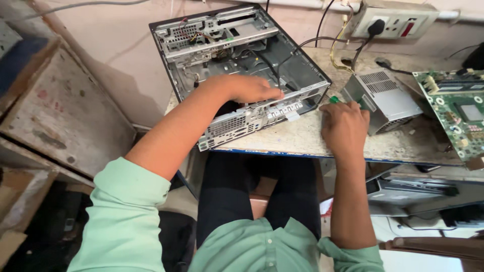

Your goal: The person removes the power supply unit from a desktop computer case using a screwdriver. They then remove several metal expansion slot covers from the rear of the case by hand.

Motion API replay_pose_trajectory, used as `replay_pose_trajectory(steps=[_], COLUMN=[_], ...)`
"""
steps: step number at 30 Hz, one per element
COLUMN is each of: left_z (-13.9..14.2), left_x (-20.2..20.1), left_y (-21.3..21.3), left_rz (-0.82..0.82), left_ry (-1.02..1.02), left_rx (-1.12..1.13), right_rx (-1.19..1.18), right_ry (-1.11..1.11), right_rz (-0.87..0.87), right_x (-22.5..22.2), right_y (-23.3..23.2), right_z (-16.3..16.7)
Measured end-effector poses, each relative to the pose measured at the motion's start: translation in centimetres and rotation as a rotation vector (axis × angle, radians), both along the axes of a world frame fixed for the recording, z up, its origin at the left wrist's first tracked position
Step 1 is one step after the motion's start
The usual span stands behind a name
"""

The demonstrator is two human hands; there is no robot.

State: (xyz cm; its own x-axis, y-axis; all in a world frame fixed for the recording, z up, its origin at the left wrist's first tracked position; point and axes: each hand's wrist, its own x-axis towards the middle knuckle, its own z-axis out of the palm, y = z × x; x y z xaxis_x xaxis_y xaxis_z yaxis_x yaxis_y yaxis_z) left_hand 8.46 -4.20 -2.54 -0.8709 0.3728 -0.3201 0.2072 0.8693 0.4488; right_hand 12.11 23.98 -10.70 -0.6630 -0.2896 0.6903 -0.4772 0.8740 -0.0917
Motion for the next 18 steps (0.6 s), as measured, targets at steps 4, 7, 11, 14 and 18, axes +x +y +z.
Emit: replay_pose_trajectory(steps=[4, 7, 11, 14, 18], left_z=[-0.6, -1.3, -1.9, -2.1, -2.3], left_x=[-0.7, -1.3, -1.7, -1.9, -2.1], left_y=[0.1, -0.1, -0.3, -0.5, -0.2], left_rz=[-0.071, -0.124, -0.190, -0.183, -0.199], left_ry=[0.023, 0.048, 0.070, 0.116, 0.081], left_rx=[0.007, 0.043, 0.071, 0.041, 0.064], right_rx=[-0.369, -0.605, -0.540, -0.469, -0.505], right_ry=[0.296, 0.562, 0.552, 0.580, 0.631], right_rz=[0.182, 0.284, 0.451, 0.448, 0.431], right_x=[-0.3, -1.1, -1.3, -0.9, -0.5], right_y=[0.5, -0.8, -4.6, -6.6, -6.2], right_z=[0.7, 1.8, 2.8, 3.2, 3.5])
